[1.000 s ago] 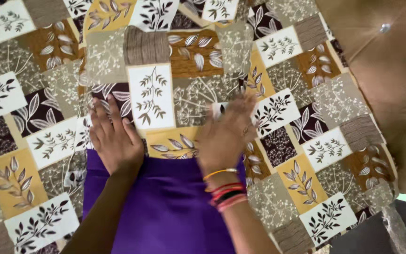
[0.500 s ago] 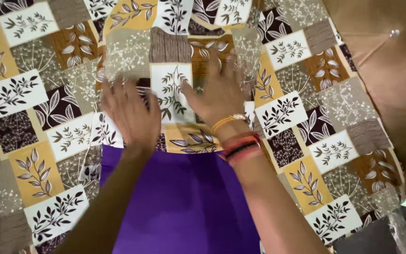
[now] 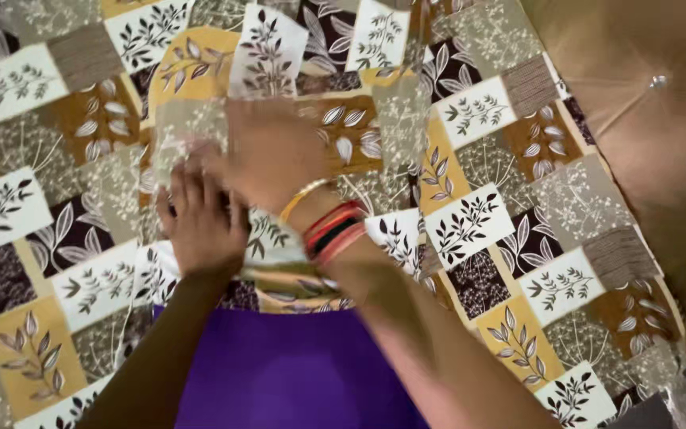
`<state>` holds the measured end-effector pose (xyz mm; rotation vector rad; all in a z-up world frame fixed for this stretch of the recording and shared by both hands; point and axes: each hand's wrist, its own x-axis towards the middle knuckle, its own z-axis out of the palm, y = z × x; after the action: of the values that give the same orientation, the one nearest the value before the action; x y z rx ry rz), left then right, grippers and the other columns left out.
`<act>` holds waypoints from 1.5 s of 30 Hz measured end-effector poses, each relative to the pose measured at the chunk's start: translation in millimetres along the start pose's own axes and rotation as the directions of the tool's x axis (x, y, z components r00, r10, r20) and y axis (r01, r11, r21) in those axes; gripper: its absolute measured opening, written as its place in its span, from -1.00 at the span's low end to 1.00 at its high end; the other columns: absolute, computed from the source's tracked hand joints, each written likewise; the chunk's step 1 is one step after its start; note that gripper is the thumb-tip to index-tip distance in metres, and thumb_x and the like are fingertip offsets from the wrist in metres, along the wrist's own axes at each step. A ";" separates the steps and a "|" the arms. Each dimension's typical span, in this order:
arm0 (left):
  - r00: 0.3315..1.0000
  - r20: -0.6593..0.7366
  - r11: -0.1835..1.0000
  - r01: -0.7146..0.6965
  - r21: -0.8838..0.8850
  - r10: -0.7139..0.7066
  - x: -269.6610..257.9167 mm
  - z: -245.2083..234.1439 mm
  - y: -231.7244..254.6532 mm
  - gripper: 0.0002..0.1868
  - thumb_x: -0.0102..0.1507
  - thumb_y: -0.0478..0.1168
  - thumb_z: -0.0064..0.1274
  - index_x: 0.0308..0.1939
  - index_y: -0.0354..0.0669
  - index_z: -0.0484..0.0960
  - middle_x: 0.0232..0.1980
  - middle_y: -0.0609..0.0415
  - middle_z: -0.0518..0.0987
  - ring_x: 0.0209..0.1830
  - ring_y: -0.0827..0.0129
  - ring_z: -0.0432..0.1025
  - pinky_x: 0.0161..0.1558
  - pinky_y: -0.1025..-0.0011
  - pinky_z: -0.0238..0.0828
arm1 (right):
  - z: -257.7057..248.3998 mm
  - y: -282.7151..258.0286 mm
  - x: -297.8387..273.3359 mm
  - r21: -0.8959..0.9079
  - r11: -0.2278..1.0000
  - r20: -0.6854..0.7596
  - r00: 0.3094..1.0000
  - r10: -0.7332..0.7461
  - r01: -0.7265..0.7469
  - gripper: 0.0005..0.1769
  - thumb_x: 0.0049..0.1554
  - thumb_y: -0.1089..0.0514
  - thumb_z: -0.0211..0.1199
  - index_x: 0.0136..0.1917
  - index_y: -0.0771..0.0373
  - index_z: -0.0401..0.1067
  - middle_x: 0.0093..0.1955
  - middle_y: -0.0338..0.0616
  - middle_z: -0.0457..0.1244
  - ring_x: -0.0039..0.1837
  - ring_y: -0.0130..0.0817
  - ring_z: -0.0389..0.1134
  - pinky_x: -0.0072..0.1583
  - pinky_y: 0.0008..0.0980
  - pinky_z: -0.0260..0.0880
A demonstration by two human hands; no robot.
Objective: The person folds a purple cloth by hand on a bed, repeatedly aligning the edges and smoothing the fabric.
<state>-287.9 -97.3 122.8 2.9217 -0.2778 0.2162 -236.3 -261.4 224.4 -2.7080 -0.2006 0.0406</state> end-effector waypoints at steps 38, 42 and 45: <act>0.991 0.128 0.928 0.087 -0.361 -0.043 110.5 21.9 -50.7 -0.36 0.51 0.19 -0.33 0.49 -0.17 0.33 0.52 -0.27 0.23 0.52 -0.10 0.09 0.41 0.01 -0.02 | 32.0 160.8 -50.8 0.096 0.685 0.129 0.691 0.711 -0.722 0.11 0.03 -0.76 -0.36 0.71 -0.38 -0.37 0.71 0.08 -0.30 0.71 0.14 -0.33 0.55 0.36 -0.31; 0.958 0.254 0.914 0.218 -0.342 -0.133 127.8 22.9 -51.4 -0.38 0.47 0.19 -0.40 0.44 -0.10 0.33 0.46 -0.18 0.31 0.49 -0.04 0.15 0.41 0.03 0.02 | 37.1 178.9 -23.7 0.059 0.722 0.096 0.724 0.683 -0.689 0.05 0.06 -0.77 -0.43 0.68 -0.39 -0.32 0.77 -0.07 -0.37 0.73 0.13 -0.37 0.53 0.50 -0.43; 0.951 0.273 0.892 0.246 -0.379 -0.146 135.7 27.8 -56.4 -0.39 0.50 0.17 -0.45 0.45 -0.11 0.34 0.47 -0.18 0.34 0.51 -0.05 0.19 0.47 0.05 0.04 | 39.7 188.2 -16.5 0.013 0.717 0.139 0.712 0.689 -0.697 0.08 0.00 -0.77 -0.46 0.67 -0.39 -0.38 0.77 -0.13 -0.41 0.72 0.12 -0.36 0.51 0.49 -0.33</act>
<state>-141.2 -72.1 107.7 2.5269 -0.0466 -0.2054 -229.6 -417.0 110.3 -2.5502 0.7913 0.4310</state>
